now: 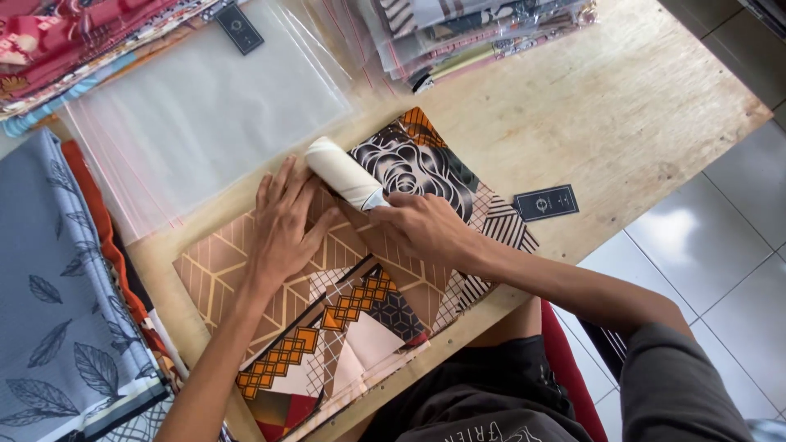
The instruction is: Clean folded fabric using a lint roller and adjust the folds for packaging.
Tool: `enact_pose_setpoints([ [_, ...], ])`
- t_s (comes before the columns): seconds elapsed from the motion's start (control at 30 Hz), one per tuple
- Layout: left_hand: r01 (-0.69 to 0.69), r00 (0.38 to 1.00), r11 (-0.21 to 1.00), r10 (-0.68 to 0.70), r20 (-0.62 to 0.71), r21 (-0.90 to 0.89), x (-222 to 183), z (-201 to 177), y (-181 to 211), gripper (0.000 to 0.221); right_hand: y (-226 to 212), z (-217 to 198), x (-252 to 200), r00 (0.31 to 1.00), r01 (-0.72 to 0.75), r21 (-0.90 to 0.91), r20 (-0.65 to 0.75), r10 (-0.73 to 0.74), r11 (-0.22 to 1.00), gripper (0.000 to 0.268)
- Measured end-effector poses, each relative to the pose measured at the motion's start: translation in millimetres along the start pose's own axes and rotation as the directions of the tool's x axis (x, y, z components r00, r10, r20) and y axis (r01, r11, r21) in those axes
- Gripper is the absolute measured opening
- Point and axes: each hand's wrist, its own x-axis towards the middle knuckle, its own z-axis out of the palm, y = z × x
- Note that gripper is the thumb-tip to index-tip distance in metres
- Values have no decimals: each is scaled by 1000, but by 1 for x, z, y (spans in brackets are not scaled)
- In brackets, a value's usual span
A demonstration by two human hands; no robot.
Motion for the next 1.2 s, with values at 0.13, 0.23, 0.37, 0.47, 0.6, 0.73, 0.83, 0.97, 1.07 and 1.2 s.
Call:
enact_pose_setpoints([
  [0.13, -20, 1000, 999, 20, -16, 26, 3, -3, 3, 58, 25, -8, 6, 976, -168, -63, 127, 175, 984, 24],
  [0.23, -14, 999, 999, 16, -31, 38, 2, 2, -1, 61, 45, -27, 1, 961, -270, -53, 50, 272, 962, 22],
  [0.37, -15, 1000, 1000, 15, -10, 21, 0, 4, -3, 62, 60, -38, -11, 942, -334, -254, -88, 323, 908, 15],
  [0.47, -2, 1000, 1000, 2, 3, -4, -1, 6, -2, 62, 29, -40, -15, 952, -304, -188, -15, 307, 934, 23],
  [0.6, 10, 1000, 1000, -9, 27, -16, -1, 4, -2, 62, -12, -19, -7, 983, -154, -142, 82, 167, 978, 27],
  [0.73, 10, 999, 1000, -10, 37, 0, 0, 1, -1, 62, 8, -11, -3, 941, -234, -145, 216, 261, 961, 24],
  [0.83, 11, 999, 1000, -11, 43, -15, 0, 3, -2, 64, 25, -29, -4, 909, -361, -122, 178, 378, 925, 23],
  [0.97, 2, 999, 1000, -2, 40, -6, -1, 4, -4, 65, 45, -55, -13, 868, -483, -124, 60, 493, 867, 21],
  [1.07, -12, 999, 1000, 11, 30, 26, -1, -4, 3, 64, 50, -63, -25, 891, -453, -131, -23, 454, 882, 20],
  [1.2, 7, 999, 1000, -7, 44, 5, -2, 5, -1, 65, 9, -43, -29, 942, -325, -113, 47, 332, 939, 24],
])
